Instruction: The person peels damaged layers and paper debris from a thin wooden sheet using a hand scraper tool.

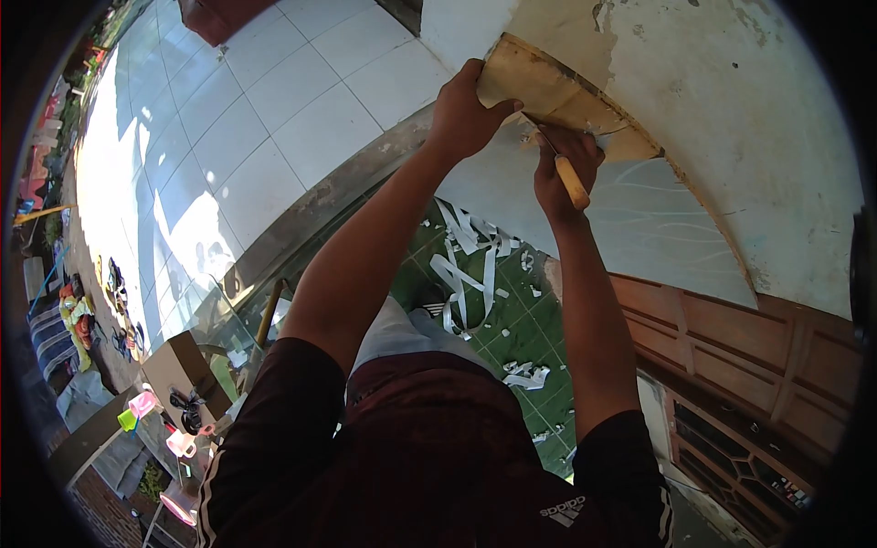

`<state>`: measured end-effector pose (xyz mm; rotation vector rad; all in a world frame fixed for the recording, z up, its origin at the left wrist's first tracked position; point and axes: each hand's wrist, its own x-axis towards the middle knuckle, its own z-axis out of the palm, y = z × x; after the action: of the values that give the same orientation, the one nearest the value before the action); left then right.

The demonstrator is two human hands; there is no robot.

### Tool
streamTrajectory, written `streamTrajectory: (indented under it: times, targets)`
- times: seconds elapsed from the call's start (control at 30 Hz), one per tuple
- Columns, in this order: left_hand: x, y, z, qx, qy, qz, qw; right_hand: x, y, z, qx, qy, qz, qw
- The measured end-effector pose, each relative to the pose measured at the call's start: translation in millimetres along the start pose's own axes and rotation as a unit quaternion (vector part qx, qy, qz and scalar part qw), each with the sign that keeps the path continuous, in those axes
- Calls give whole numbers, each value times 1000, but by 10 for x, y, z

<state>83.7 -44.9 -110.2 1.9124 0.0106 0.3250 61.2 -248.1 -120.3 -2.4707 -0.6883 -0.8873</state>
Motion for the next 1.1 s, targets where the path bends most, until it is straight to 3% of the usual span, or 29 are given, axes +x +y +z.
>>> streamTrajectory:
  times: [0.1, 0.7, 1.0, 1.1]
  targets:
    - [33, 19, -17, -6, -10, -6, 1000, -58, 64, 20, 38, 2, 8, 999]
    - [38, 57, 26, -7, 8, -12, 1000, 73, -34, -53, -25, -31, -19, 999]
    - [3, 49, 19, -34, 8, -13, 999, -1, 48, -288, 83, -56, -45, 994]
    - [-84, -43, 93, -104, 33, 7, 994, 141, 30, -747, 19, 53, -94, 994]
